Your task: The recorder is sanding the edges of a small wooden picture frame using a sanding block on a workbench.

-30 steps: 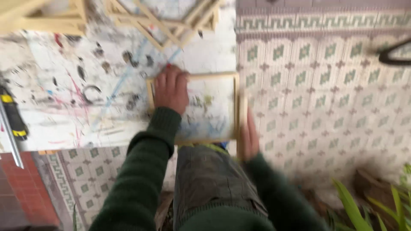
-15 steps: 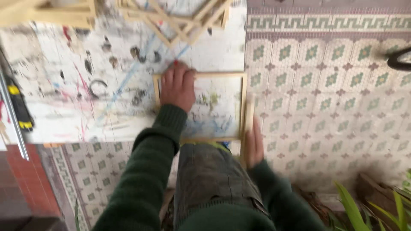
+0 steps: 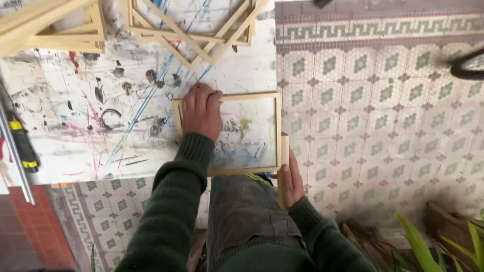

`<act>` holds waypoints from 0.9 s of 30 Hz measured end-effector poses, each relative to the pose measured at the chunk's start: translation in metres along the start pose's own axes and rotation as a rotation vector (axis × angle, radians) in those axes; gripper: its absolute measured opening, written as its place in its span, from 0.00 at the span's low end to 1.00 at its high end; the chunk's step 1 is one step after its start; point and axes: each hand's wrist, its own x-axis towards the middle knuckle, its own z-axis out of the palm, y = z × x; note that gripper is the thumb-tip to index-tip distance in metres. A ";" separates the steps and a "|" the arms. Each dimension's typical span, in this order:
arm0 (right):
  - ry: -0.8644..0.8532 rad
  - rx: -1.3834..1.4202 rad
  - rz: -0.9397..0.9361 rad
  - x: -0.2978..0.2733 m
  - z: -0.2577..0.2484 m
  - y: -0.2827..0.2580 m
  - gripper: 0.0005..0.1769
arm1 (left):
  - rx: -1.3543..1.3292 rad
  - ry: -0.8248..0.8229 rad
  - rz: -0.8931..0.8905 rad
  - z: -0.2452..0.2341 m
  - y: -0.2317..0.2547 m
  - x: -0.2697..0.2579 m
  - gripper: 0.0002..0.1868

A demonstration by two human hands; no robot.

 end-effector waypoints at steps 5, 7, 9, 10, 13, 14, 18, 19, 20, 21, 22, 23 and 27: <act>0.073 -0.291 -0.497 0.097 -0.003 -0.031 0.34 | -0.032 -0.052 -0.034 -0.005 0.002 -0.002 0.09; 0.076 -0.320 -0.541 0.127 -0.002 -0.052 0.33 | -0.027 -0.060 -0.047 -0.005 0.002 0.002 0.09; 0.077 -0.329 -0.489 0.118 -0.004 -0.048 0.33 | -0.033 -0.037 -0.045 -0.009 0.007 0.008 0.09; 0.088 -0.335 -0.474 0.077 -0.006 -0.030 0.33 | -0.048 -0.050 -0.044 -0.009 0.010 -0.004 0.09; 0.047 -0.207 -0.515 0.025 -0.003 0.004 0.33 | 0.036 -0.054 -0.040 -0.002 -0.001 0.004 0.09; 0.018 -0.112 -0.281 0.012 -0.003 0.010 0.36 | 0.008 -0.053 -0.038 -0.005 0.000 0.007 0.10; 0.046 -0.272 -0.475 0.057 -0.002 -0.015 0.34 | -0.023 -0.073 -0.038 -0.009 0.004 0.002 0.11; 0.047 -0.273 -0.478 0.085 0.000 -0.031 0.34 | -0.024 -0.071 -0.036 -0.007 0.004 0.002 0.11; 0.087 -0.299 -0.463 0.113 0.001 -0.047 0.34 | -0.035 -0.080 -0.047 -0.006 0.003 0.001 0.11; 0.120 -0.322 -0.442 0.138 0.004 -0.063 0.35 | -0.043 -0.095 -0.064 -0.007 0.003 -0.002 0.11; 0.115 -0.320 -0.439 0.128 0.002 -0.051 0.35 | -0.039 -0.098 -0.067 -0.009 0.002 0.000 0.11; 0.102 -0.344 -0.489 0.113 -0.003 -0.040 0.33 | -0.033 -0.094 -0.064 -0.009 0.003 0.001 0.11; 0.037 -0.052 -0.285 0.007 0.003 -0.014 0.35 | -0.033 -0.065 -0.052 -0.010 0.005 0.001 0.11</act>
